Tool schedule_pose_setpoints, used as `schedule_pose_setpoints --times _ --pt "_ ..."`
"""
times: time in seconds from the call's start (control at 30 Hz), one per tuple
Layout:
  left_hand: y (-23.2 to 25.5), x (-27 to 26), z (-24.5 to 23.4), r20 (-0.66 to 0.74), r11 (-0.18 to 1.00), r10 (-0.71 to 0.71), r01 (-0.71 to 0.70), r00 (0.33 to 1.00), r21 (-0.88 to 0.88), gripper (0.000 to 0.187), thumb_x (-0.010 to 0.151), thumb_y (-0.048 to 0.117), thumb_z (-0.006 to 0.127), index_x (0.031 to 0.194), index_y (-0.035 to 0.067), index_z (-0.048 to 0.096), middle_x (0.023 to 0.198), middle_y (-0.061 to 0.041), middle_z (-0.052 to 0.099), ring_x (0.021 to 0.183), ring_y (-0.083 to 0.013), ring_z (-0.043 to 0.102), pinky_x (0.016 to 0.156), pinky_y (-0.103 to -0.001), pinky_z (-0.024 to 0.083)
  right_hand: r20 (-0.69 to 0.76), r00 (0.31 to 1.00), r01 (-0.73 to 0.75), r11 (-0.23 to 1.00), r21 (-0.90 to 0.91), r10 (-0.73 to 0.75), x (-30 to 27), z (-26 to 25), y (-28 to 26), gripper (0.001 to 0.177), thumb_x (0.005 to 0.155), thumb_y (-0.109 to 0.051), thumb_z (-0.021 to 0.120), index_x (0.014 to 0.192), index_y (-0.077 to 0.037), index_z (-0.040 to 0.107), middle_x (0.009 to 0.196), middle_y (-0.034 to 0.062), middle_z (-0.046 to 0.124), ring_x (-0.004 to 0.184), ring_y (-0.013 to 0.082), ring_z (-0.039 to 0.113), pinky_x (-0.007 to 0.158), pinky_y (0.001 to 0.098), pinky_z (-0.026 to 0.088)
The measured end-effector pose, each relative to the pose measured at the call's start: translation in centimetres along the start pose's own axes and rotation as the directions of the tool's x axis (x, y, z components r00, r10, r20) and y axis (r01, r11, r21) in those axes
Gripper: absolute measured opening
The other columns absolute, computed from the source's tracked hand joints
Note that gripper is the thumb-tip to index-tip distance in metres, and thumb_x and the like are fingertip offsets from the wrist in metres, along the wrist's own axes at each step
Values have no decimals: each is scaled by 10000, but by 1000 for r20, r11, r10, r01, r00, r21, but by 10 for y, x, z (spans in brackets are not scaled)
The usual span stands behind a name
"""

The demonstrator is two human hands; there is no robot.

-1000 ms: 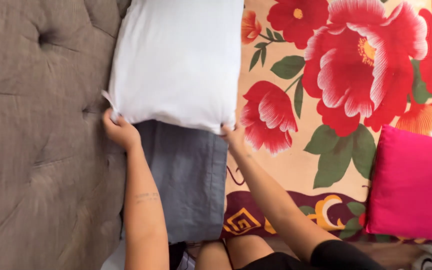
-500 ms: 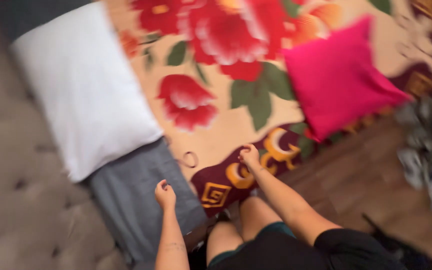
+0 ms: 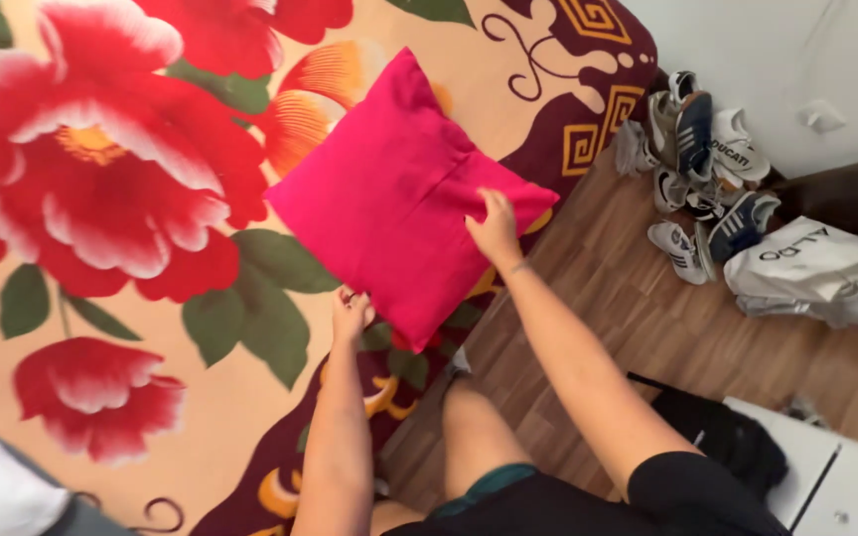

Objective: The person sweeps the floor with a broom, then adjusts a floral blanket and places white and pink pillows on the bed. The person resumes sweeping the floor around shoes and a white cabinet.

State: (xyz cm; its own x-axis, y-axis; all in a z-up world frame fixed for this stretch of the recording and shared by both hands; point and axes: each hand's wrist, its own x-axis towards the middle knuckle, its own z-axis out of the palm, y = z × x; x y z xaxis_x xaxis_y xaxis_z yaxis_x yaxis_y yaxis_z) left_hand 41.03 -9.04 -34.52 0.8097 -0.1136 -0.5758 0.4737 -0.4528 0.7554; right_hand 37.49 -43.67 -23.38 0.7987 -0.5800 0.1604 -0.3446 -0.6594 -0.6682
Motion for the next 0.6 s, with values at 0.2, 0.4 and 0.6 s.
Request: schedule_pose_setpoints --times 0.2,0.4,0.6 --pt "73 37 39 -97 696 -358 197 929 -690 736 870 256 890 1459 128 469 1242 -182 635 1074 -359 661 879 -544 553 552 726 -172 885 -433 411 52 6 72 1193 636 -566 896 1633 -355 276 1568 150 403 1497 390 333 1191 732 108" --pt "253 -95 -22 -158 942 291 -311 944 -126 434 725 177 887 1129 189 729 1008 -92 775 951 -250 745 817 -421 575 79 993 86 995 43 -89 82 -70 -47 907 674 -124 882 1481 -18 483 1363 294 487 1311 503 499 1109 574 402" --pt "300 -176 -113 216 347 789 -708 575 615 599 591 218 800 1174 214 663 930 -27 654 862 -263 713 743 -404 589 637 730 47 947 317 -249 117 -129 -208 1568 460 -434 1043 1668 -190 74 1689 289 25 1546 492 86 1292 536 68"
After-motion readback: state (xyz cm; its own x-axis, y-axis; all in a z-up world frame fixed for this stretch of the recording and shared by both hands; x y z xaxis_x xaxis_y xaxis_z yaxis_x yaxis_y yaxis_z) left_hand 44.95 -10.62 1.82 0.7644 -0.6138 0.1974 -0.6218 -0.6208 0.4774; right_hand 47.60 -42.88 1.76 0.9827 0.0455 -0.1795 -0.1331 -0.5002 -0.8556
